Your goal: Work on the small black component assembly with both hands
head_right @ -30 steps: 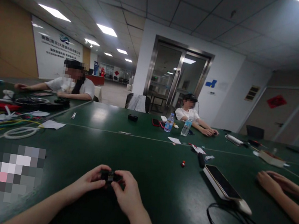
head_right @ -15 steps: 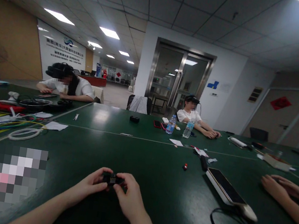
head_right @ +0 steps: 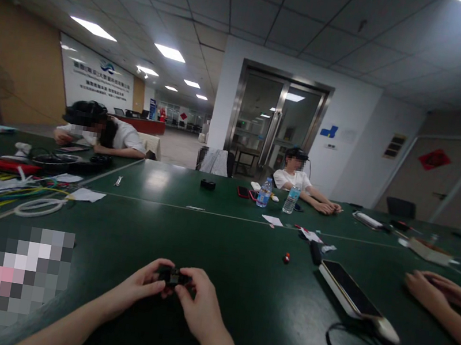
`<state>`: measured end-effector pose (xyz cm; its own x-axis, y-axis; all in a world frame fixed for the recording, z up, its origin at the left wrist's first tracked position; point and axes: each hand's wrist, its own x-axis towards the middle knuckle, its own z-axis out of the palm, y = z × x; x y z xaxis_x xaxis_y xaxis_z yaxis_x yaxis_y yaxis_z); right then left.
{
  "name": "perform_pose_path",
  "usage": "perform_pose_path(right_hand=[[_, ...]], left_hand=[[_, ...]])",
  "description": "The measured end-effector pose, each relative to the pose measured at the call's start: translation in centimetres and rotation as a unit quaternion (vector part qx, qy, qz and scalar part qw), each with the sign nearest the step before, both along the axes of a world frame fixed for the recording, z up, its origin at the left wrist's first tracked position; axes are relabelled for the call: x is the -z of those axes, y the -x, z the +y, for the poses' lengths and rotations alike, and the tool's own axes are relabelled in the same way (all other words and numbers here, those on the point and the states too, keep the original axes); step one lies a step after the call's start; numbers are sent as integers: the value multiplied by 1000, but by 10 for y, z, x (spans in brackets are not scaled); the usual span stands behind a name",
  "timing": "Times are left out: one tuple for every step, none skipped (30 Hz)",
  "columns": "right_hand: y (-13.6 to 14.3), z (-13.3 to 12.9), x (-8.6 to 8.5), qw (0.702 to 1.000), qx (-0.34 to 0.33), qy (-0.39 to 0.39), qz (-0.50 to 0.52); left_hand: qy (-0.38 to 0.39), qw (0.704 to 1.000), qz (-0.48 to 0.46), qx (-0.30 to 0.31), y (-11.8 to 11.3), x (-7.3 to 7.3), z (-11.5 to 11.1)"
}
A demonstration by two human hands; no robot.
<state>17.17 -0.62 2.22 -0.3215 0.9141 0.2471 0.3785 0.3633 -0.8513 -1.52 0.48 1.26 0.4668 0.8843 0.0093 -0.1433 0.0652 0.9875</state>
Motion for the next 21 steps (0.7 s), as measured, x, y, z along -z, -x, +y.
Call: perform_pose_path(right_hand=[[0,0,0,1000,0,1,-1],[0,0,0,1000,1,2,-3],[0,1,1,1000,2,2,-5],[0,1,1,1000,3,3,-7],[0,1,1,1000,4,3,-8],[-1,1,1,1000,5,2,-9],[-1,1,1,1000,5,2,-9],[-1,0,0,1000,6,3,-10],[-1,0,0,1000,6,3,-11],[-1,0,-1,1000,7,4,-12],[0,-1,-1,1000,8,5,-12],[0,-1,-2,1000,8,5,-12],[0,-1,-2,1000,8,5,-11],[0,-2,-3,1000,8,4,-10],[0,-2,-3,1000,8,3,-9],[0,-2,-3,1000,7,2,-8],[0,-2,-3,1000,6,0,-7],[0,-2,-2,1000,5,-2,-5],[0,-2,-2,1000,6,-6,-3],[-1,-2,-1,1000,7,-9,0],[-1,-2,0,1000,7,-12,3]], left_hand=[[3,1000,0,-3,0,0,0],[5,1000,0,-6,0,0,0],[6,1000,1,-7,1,0,0],[6,1000,4,-5,1,0,0],[6,1000,7,-1,2,0,-1],[5,1000,10,3,2,0,-1],[3,1000,15,8,3,-1,-1],[-1,1000,18,12,3,-1,-1],[-3,1000,22,14,3,-2,-1],[-4,1000,24,14,3,-2,-1],[-2,1000,26,12,3,-3,-1],[1,1000,27,11,3,-3,0],[3,1000,29,8,3,-3,0],[5,999,31,7,2,-2,0],[4,999,33,8,2,-2,1],[2,999,34,8,2,-1,1],[0,999,36,9,2,0,1],[-3,999,35,7,2,1,2],[-6,999,32,4,3,3,2],[-8,1000,28,2,3,5,3],[-9,1000,24,0,3,6,3]])
